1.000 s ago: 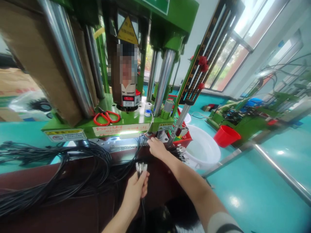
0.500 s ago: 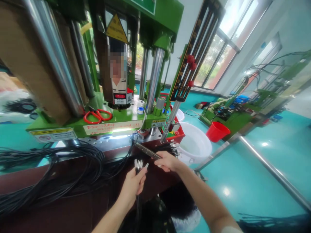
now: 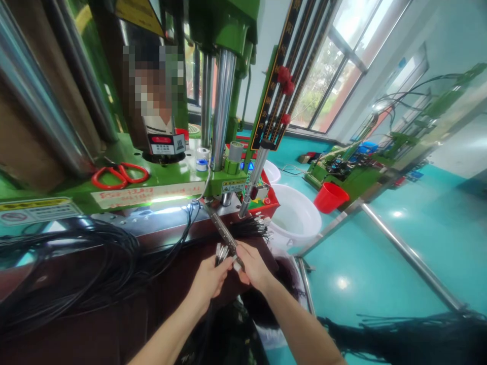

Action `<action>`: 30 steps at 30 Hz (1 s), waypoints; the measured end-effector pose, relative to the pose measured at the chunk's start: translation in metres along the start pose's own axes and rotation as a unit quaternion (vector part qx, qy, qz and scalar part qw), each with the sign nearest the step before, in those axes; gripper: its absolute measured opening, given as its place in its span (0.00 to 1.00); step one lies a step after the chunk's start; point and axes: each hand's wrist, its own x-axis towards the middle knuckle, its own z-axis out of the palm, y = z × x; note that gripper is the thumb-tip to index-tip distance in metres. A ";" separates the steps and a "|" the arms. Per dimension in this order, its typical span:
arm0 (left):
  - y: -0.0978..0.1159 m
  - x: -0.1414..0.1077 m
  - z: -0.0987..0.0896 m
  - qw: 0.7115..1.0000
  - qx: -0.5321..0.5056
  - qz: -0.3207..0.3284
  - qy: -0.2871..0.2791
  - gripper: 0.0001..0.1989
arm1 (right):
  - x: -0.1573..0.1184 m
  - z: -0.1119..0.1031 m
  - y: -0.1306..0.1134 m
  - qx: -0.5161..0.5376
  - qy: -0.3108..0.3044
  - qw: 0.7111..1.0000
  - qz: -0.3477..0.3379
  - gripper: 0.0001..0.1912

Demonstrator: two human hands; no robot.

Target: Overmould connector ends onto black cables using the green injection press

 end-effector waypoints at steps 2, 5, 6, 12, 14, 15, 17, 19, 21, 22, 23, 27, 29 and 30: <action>0.000 0.000 -0.001 1.000 -0.002 0.000 0.004 0.19 | -0.001 0.000 0.000 -0.009 0.002 1.000 -0.007 0.23; -0.002 0.001 -0.002 1.000 -0.007 -0.004 0.001 0.19 | -0.002 0.001 0.000 -0.005 0.014 1.000 -0.006 0.24; -0.003 0.002 -0.003 1.000 -0.008 -0.004 0.000 0.19 | -0.002 0.001 0.000 -0.003 0.016 1.000 -0.004 0.24; -0.008 0.004 -0.005 1.000 0.000 -0.001 -0.002 0.19 | -0.003 0.002 0.002 -0.067 0.011 0.998 -0.005 0.25; -0.009 0.004 -0.005 1.000 0.003 0.004 0.002 0.19 | -0.004 0.003 0.002 -0.116 0.016 0.992 -0.034 0.23; -0.010 0.003 -0.005 1.000 0.003 0.007 0.005 0.19 | -0.004 0.003 0.002 -0.133 0.015 0.990 -0.046 0.22; -0.010 0.001 -0.005 0.999 0.008 0.024 0.023 0.18 | -0.005 0.004 0.003 -0.131 0.010 0.990 -0.047 0.22; -0.007 -0.001 -0.005 0.996 0.020 0.067 0.064 0.18 | -0.004 0.005 0.004 -0.092 0.007 0.995 -0.022 0.23; -0.003 -0.003 -0.006 0.988 -0.001 0.113 0.109 0.17 | -0.004 0.004 0.005 -0.042 0.022 0.999 -0.002 0.25; 0.000 -0.005 -0.007 0.984 -0.028 0.125 0.120 0.17 | -0.003 0.004 0.006 -0.019 0.035 0.999 0.004 0.25; 0.003 -0.006 -0.007 0.982 -0.060 0.125 0.125 0.16 | -0.003 0.003 0.006 0.001 0.046 0.999 0.010 0.26; 0.007 -0.009 -0.004 0.991 -0.073 0.062 0.098 0.16 | -0.001 0.000 0.008 0.034 0.048 0.998 0.015 0.26; 0.005 -0.008 -0.002 0.996 -0.039 0.030 0.074 0.17 | -0.002 -0.001 0.008 0.028 0.035 0.999 0.017 0.26; 0.004 -0.007 -0.002 0.997 -0.028 0.021 0.064 0.17 | -0.002 -0.001 0.007 0.022 0.030 0.999 0.018 0.26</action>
